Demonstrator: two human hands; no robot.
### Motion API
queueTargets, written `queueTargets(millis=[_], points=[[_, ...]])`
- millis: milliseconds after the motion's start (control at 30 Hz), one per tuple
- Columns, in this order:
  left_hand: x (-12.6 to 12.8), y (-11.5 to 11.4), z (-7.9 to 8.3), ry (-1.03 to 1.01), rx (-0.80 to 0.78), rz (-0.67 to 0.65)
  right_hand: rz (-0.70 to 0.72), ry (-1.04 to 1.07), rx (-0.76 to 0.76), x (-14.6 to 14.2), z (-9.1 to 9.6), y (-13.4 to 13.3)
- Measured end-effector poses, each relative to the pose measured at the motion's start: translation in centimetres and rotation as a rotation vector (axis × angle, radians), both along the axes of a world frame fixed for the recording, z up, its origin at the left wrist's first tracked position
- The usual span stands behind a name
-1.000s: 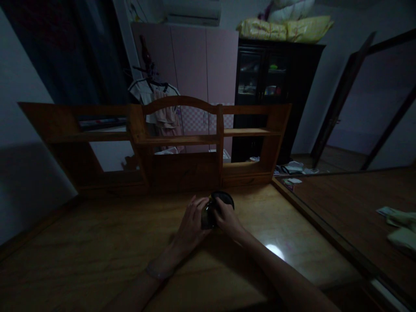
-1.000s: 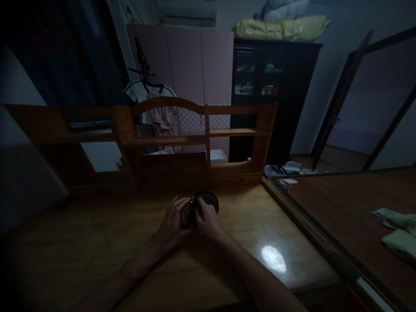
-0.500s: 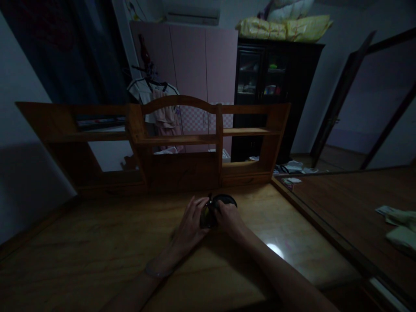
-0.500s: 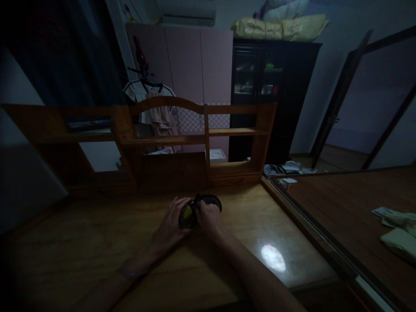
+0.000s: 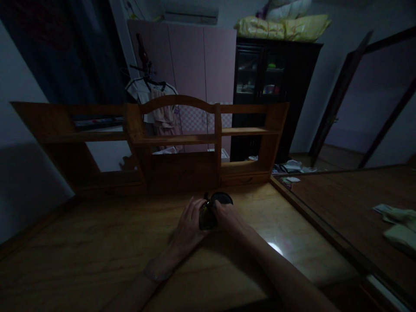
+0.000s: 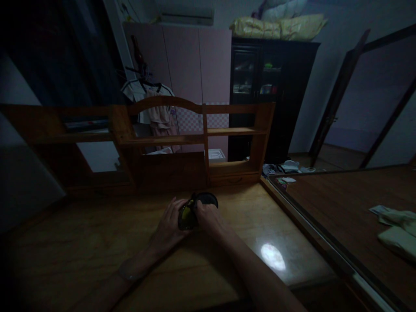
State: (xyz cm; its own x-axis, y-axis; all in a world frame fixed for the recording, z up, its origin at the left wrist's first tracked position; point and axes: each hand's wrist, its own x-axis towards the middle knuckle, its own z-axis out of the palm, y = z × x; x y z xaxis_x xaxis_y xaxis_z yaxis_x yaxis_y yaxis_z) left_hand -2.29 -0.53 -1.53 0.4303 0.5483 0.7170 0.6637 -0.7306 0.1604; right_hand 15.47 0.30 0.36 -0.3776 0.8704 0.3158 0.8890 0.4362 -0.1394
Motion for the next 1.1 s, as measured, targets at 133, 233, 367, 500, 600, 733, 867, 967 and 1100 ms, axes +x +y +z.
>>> queueTargets(millis=[133, 233, 367, 500, 600, 733, 867, 967, 1100], points=[[0.0, -0.2, 0.1, 0.009, -0.009, 0.03, 0.05, 0.035, -0.051, 0.2, -0.5, 0.3], [0.0, -0.2, 0.1, -0.005, -0.014, 0.041, 0.131, 0.164, -0.057, 0.3, -0.7, 0.3], [0.1, -0.1, 0.0, -0.022, -0.008, 0.031, 0.247, 0.365, -0.053, 0.1, -1.0, 0.2], [0.2, -0.2, 0.1, -0.028, -0.01, 0.038, 0.325, 0.464, -0.002, -0.2, -1.0, 0.1], [0.3, -0.3, 0.2, -0.049, -0.014, 0.042, 0.313, 0.51, 0.008, -0.3, -0.6, 0.0], [0.3, -0.3, 0.3, -0.078, -0.03, 0.057, 0.179, 0.475, 0.005, -0.3, 0.1, -0.4], [0.4, -0.3, 0.3, -0.084, -0.065, 0.061, 0.065, 0.388, 0.027, -0.3, 0.6, -0.8], [0.4, -0.3, 0.3, -0.095, -0.083, 0.044, -0.007, 0.303, 0.05, -0.3, 0.9, -1.0], [0.4, -0.1, 0.0, -0.106, -0.084, 0.039, -0.072, 0.24, 0.085, -0.3, 1.0, -1.1]])
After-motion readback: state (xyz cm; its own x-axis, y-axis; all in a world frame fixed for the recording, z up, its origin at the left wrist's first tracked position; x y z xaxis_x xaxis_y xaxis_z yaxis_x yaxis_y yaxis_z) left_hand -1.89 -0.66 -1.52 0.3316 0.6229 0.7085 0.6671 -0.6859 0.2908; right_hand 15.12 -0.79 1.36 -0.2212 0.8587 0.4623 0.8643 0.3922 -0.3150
